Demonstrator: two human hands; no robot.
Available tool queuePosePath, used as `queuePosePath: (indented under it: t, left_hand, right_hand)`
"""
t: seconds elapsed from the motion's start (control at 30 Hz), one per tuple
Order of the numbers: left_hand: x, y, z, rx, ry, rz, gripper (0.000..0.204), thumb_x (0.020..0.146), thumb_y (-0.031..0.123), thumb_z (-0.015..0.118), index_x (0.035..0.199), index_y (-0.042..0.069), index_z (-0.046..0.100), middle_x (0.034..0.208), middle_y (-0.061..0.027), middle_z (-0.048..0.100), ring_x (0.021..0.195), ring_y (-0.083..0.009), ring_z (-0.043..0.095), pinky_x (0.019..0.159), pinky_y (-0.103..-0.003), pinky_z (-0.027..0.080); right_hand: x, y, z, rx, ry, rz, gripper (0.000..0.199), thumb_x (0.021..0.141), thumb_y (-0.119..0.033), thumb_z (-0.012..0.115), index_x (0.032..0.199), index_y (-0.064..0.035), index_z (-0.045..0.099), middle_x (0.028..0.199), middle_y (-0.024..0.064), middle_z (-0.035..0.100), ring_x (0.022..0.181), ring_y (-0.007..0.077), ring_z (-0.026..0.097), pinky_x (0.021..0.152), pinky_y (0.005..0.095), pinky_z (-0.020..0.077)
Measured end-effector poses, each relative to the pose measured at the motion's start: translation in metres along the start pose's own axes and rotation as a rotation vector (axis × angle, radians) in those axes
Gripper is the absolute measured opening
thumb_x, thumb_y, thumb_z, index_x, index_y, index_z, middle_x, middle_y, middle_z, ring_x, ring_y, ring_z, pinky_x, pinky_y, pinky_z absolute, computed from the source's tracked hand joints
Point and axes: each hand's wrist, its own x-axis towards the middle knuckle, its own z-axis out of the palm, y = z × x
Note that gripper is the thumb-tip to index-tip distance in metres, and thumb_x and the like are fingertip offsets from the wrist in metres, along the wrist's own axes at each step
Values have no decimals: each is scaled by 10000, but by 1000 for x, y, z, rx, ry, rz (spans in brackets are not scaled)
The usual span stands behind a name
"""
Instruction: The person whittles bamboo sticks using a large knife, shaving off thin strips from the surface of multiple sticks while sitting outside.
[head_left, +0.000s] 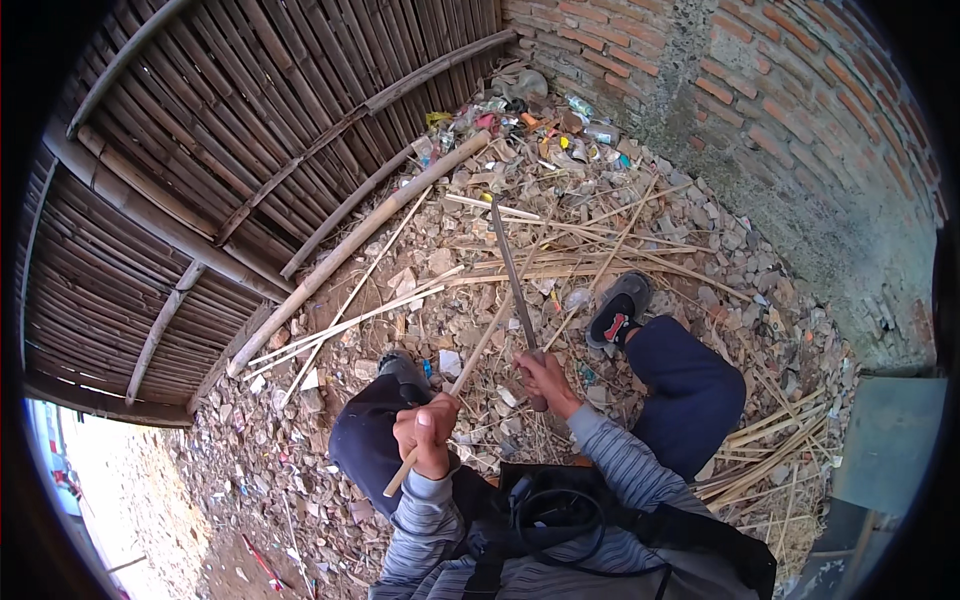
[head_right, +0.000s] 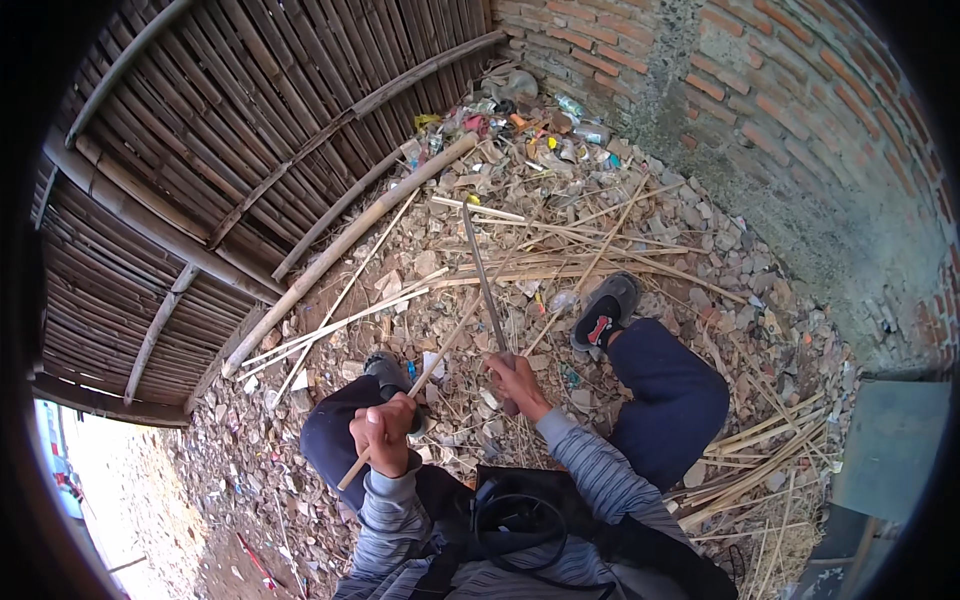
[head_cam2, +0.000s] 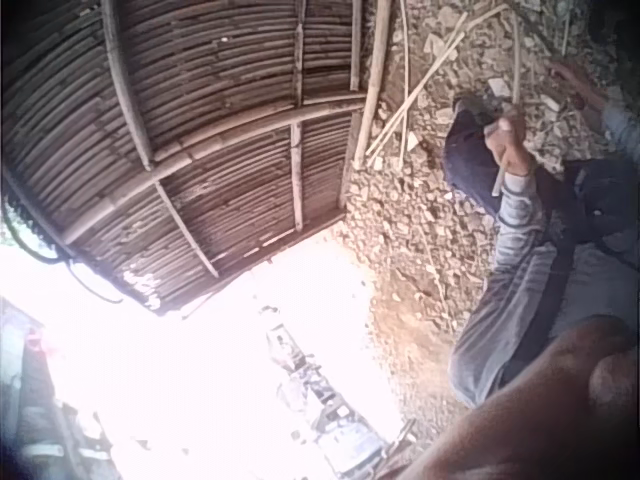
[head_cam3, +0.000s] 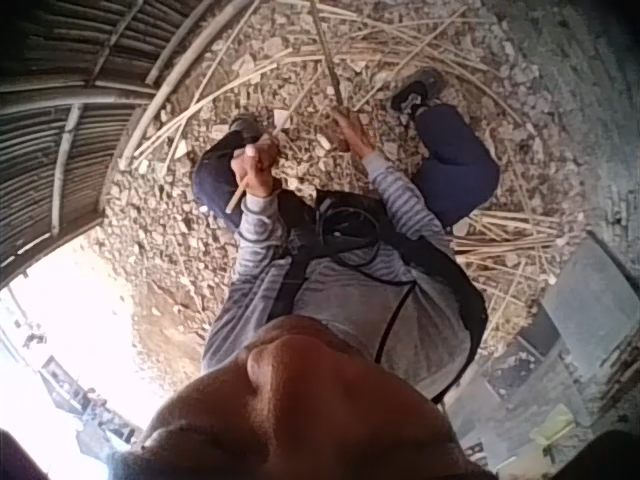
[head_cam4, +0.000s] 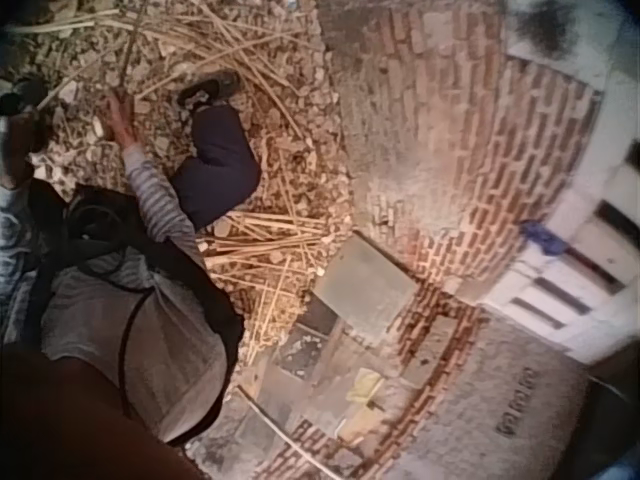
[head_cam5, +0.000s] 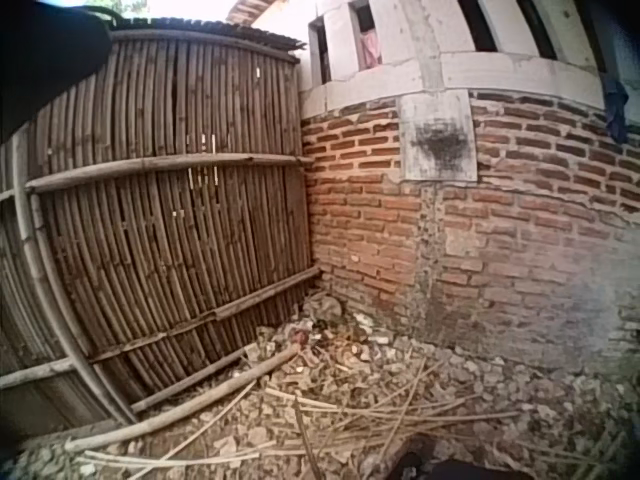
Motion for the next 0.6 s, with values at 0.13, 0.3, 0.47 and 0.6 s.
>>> queuePosePath:
  t: [0.13, 0.3, 0.47, 0.6]
  left_hand:
    - [-5, 15, 18, 97, -461, 52, 445, 1010, 159, 605, 625, -24, 476, 573, -93, 429, 533, -280, 466, 655, -436, 477]
    - [0, 51, 33, 250, -636, 51, 329, 954, 230, 701, 741, -13, 641, 738, -104, 637, 744, -317, 665, 898, -515, 550]
    - [6, 92, 37, 796, -848, 74, 469, 846, -1, 736, 1307, 57, 671, 1382, -175, 597, 1332, -400, 547, 1102, -537, 456]
    - [17, 98, -6, 854, -710, -271, 581, 914, -17, 650, 1471, 2, 487, 1339, -238, 597, 1169, -424, 632, 974, -454, 524]
  right_hand:
    - [-31, -45, 45, 316, -65, 0, 303, 1050, -334, 623, 992, -37, 636, 570, -90, 313, 433, 29, 306, 462, 235, 305]
    - [-43, -65, 44, 243, -105, -80, 266, 1038, -294, 641, 1037, -28, 638, 577, -100, 349, 442, 28, 350, 462, 240, 304]
    - [-84, -99, 56, 288, -44, -106, 247, 1000, -258, 710, 954, -20, 665, 586, -89, 434, 449, 28, 377, 447, 239, 296]
    - [-95, -124, 52, 91, -39, -227, 261, 995, -268, 723, 930, -25, 651, 605, -79, 465, 450, 24, 381, 429, 229, 285]
